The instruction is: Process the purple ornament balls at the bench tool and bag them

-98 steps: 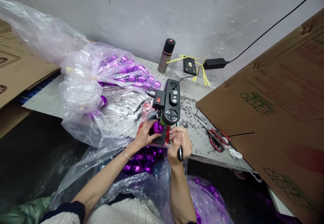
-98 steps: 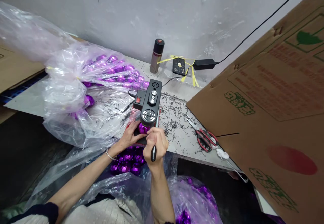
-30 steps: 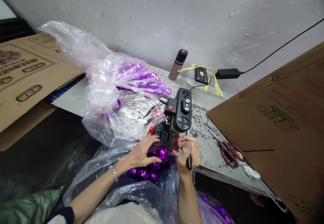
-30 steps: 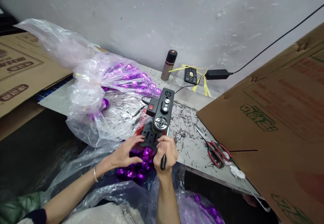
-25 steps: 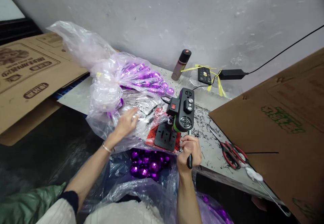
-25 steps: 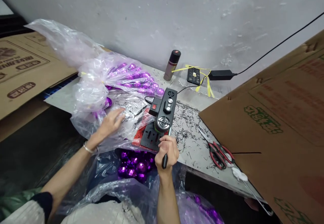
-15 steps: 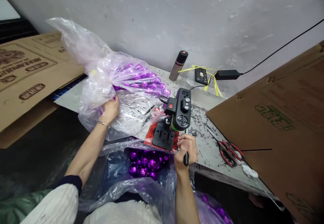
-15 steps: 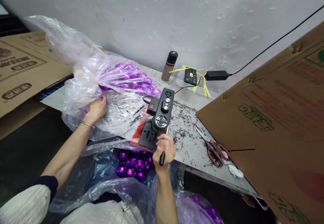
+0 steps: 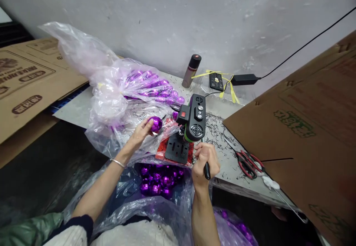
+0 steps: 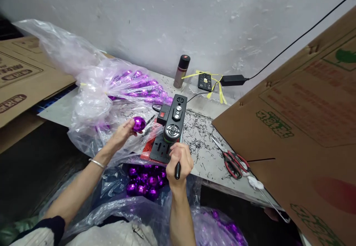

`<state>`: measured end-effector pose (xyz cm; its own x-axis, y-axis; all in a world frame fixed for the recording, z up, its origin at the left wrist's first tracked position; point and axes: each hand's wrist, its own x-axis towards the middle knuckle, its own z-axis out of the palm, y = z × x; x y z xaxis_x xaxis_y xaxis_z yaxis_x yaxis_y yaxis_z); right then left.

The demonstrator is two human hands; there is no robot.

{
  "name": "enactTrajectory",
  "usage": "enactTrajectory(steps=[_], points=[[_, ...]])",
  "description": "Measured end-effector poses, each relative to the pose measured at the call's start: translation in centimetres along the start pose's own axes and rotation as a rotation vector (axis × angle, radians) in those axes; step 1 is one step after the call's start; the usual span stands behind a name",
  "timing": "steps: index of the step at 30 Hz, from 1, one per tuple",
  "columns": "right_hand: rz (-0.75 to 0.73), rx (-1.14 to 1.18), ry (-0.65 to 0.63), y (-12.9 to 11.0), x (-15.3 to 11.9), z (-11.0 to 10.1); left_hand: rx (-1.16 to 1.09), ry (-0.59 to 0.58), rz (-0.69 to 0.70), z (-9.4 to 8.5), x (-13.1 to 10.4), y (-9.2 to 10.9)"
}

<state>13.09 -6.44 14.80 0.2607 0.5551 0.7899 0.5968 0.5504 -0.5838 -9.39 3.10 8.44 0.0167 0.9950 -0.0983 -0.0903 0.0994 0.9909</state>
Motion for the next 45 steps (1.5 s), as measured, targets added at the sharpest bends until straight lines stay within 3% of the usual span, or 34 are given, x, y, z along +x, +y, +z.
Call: enactTrajectory(steps=[5,13,16,21,26,35,40,45], points=[[0.01,-0.004,-0.008,-0.4,0.6,-0.1,-0.406,-0.156,-0.216,3.3,-2.5,-2.5],[-0.011,-0.022,-0.028,-0.2,0.4,-0.2,-0.387,-0.115,-0.264,4.9,-3.2,-4.3],[-0.004,-0.028,-0.033,-0.2,0.3,-0.3,-0.266,-0.077,-0.177,6.0,-3.3,-5.4],[-0.007,-0.027,-0.036,-0.4,0.4,-0.3,0.088,-0.018,0.121,8.1,-3.8,-7.4],[-0.009,-0.05,-0.054,-0.3,0.1,-0.4,0.414,-0.02,0.39,8.7,-3.8,-8.6],[-0.027,-0.045,-0.053,0.0,-0.2,-0.5,0.583,-0.053,0.584,9.2,-3.6,-9.3],[-0.011,-0.054,-0.052,0.0,-0.4,-0.5,0.558,-0.127,0.56,9.3,-3.7,-9.5],[-0.023,-0.049,-0.036,0.0,-0.5,-0.4,0.484,-0.112,0.513,9.3,-3.8,-8.9]])
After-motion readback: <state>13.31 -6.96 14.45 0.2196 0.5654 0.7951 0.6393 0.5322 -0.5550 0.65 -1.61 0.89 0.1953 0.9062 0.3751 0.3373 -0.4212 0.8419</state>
